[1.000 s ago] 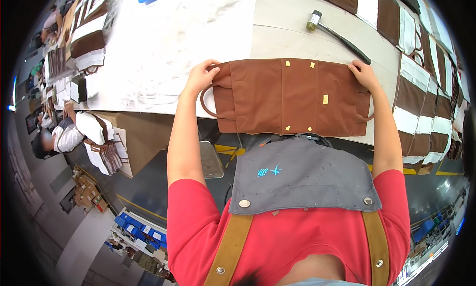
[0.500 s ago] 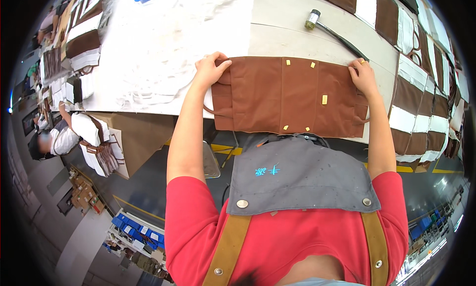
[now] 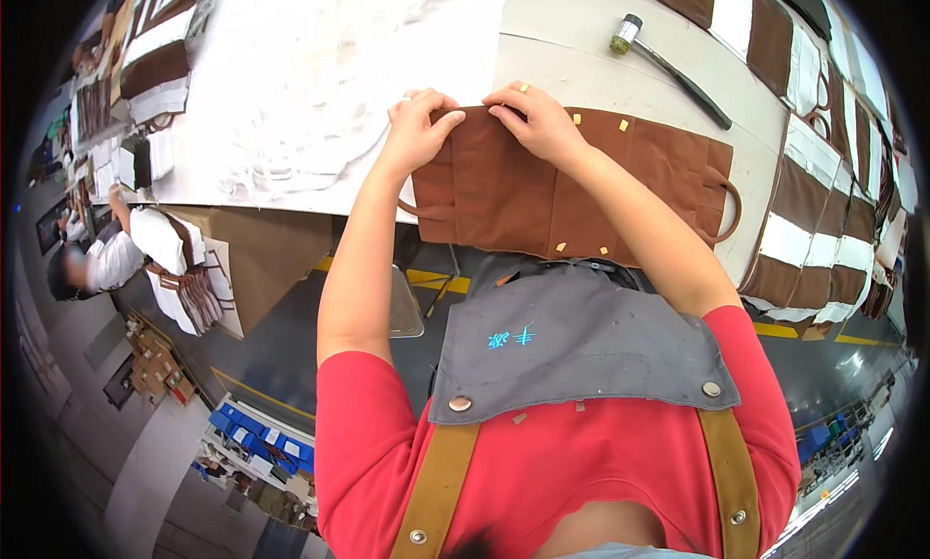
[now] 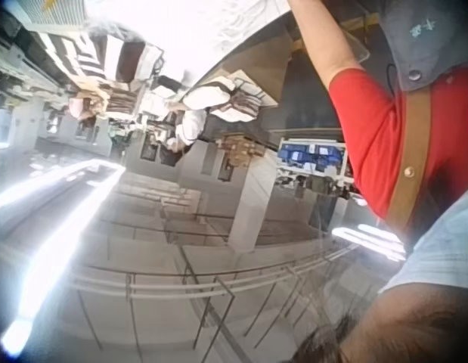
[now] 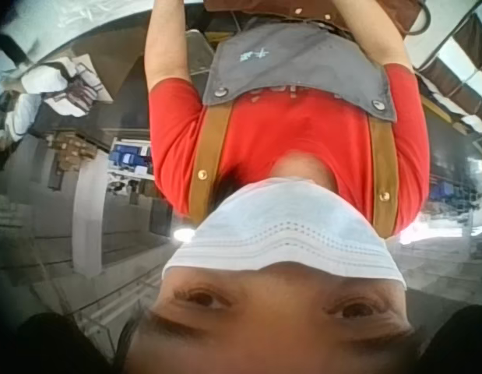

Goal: The person assembles a brown and white striped tote bag by hand. They align the bag's edges, insert a white elastic strap into the top hem, and use a hammer to secure the strap in place. The person then flips the bag over to inspect the finished side.

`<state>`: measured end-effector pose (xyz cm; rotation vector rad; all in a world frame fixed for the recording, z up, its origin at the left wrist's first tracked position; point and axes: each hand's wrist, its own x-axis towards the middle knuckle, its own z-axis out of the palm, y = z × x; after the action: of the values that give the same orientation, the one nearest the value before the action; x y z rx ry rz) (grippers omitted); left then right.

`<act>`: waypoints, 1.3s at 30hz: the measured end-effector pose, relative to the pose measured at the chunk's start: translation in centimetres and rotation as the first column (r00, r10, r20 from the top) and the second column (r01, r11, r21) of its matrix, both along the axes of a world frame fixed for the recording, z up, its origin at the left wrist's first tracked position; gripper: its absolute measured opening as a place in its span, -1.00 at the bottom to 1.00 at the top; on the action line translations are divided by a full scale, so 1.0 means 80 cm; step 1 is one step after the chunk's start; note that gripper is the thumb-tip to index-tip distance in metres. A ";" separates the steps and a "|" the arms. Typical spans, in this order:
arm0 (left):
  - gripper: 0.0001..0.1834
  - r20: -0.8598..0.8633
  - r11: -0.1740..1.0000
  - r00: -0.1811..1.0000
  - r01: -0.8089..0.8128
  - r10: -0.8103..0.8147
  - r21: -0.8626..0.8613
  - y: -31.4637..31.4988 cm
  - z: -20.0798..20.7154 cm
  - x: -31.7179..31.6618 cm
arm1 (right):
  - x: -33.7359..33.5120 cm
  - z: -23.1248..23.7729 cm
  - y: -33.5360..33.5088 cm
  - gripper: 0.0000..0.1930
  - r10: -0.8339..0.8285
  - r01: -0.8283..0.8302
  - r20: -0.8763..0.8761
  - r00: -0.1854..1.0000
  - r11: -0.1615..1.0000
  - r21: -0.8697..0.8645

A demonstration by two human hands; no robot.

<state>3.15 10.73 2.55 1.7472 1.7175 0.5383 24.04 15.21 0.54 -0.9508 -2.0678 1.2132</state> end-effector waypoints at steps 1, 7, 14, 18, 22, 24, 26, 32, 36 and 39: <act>-0.84 0.007 1.000 1.000 0.007 -0.007 0.012 0.000 0.002 0.000 | -0.001 0.000 0.001 -0.86 0.006 -0.006 0.008 1.000 1.000 -0.013; -0.85 0.071 0.998 0.996 0.057 -0.058 0.019 0.002 0.008 -0.003 | -0.002 0.006 0.007 -0.88 0.058 -0.057 0.007 0.998 0.993 -0.103; -0.85 0.085 0.997 0.993 0.076 -0.076 0.012 0.003 0.008 -0.003 | 0.000 0.005 0.035 -0.78 0.284 -0.254 0.158 0.946 0.949 -0.187; -0.85 0.122 0.992 0.992 -0.012 0.027 -0.124 0.004 -0.011 -0.020 | 0.042 -0.025 0.051 -0.75 0.221 -0.203 0.285 0.933 0.975 -0.090; -0.80 0.191 0.951 0.971 -0.083 0.145 -0.296 0.001 -0.022 -0.033 | 0.112 -0.038 0.056 -0.77 0.127 -0.072 0.380 0.916 0.985 -0.157; -0.79 0.189 0.940 0.969 -0.091 0.160 -0.328 0.002 -0.032 -0.037 | 0.136 -0.036 0.054 -0.77 0.093 -0.012 0.412 0.906 0.981 -0.195; -0.77 0.164 0.956 0.973 -0.115 0.163 -0.272 0.000 -0.045 -0.042 | 0.152 -0.028 0.053 -0.79 0.071 0.032 0.417 0.906 0.971 -0.235; -0.74 0.080 0.957 0.984 -0.135 0.160 -0.258 0.001 -0.047 -0.043 | 0.168 -0.028 0.043 -0.82 -0.032 0.141 0.413 0.910 0.962 -0.236; -0.75 0.069 0.978 0.988 -0.123 0.136 -0.169 -0.007 -0.048 -0.047 | 0.168 -0.029 0.038 -0.83 -0.065 0.174 0.383 0.922 0.950 -0.258; -0.80 -0.017 0.983 0.997 -0.075 0.073 -0.168 -0.009 -0.036 -0.044 | 0.172 -0.028 0.037 -0.84 -0.063 0.176 0.353 0.934 0.938 -0.298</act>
<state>-0.38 9.98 -0.34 1.5751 1.7871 0.4027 37.79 18.14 -1.74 -1.5135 -2.0556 1.4342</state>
